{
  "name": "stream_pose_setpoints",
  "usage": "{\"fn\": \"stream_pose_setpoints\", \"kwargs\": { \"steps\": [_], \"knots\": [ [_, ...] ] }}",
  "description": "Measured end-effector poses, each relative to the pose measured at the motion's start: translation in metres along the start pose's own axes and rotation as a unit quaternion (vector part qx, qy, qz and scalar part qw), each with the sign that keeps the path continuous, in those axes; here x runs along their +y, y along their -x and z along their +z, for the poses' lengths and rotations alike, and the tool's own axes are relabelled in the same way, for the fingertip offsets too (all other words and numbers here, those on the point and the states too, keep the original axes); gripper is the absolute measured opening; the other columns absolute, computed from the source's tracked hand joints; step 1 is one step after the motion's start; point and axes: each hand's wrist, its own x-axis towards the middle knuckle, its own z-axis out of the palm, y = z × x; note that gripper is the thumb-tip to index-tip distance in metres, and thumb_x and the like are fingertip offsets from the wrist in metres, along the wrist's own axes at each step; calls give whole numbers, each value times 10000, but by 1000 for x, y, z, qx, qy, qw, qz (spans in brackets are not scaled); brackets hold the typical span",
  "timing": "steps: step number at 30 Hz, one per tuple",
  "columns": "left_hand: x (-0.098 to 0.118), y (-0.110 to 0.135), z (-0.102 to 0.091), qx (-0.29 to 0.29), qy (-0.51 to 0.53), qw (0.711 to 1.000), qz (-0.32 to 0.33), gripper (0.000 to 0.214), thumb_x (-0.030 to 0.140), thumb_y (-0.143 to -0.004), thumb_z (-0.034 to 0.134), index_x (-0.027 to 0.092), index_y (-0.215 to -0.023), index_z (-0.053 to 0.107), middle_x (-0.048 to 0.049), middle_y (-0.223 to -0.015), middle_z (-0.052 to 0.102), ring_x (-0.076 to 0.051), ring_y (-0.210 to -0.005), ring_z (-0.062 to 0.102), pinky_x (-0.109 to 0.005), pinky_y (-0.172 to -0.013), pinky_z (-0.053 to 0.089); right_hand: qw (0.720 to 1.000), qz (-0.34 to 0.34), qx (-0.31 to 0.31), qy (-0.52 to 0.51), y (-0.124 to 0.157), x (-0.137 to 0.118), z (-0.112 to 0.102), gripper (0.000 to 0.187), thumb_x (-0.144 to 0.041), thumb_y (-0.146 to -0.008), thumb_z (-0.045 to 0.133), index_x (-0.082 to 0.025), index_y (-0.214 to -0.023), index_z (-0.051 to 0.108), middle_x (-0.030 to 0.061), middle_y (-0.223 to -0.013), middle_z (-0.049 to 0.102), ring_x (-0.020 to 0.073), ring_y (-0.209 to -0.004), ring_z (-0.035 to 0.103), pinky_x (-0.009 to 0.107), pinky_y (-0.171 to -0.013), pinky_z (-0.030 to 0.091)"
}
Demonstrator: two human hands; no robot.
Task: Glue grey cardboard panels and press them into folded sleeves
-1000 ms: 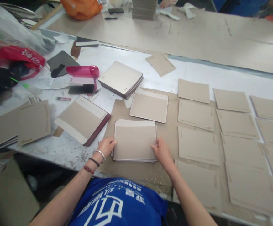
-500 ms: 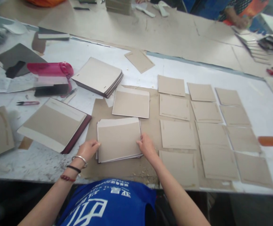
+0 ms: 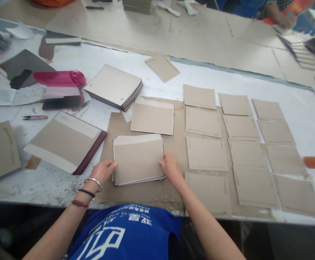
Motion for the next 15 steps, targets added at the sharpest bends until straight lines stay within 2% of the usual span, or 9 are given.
{"fn": "stream_pose_setpoints", "kwargs": {
  "steps": [15],
  "knots": [
    [2,1,3,-1,4,1000,-10,213,273,-791,426,177,-687,585,-52,-748,664,-159,-724,576,-231,-618,356,1000,15,-8,23,0,-4,-1,166,-204,-720,557,-212,-750,394,-39,-637,475,133,-585,465,241,-584,328]
  ]
}}
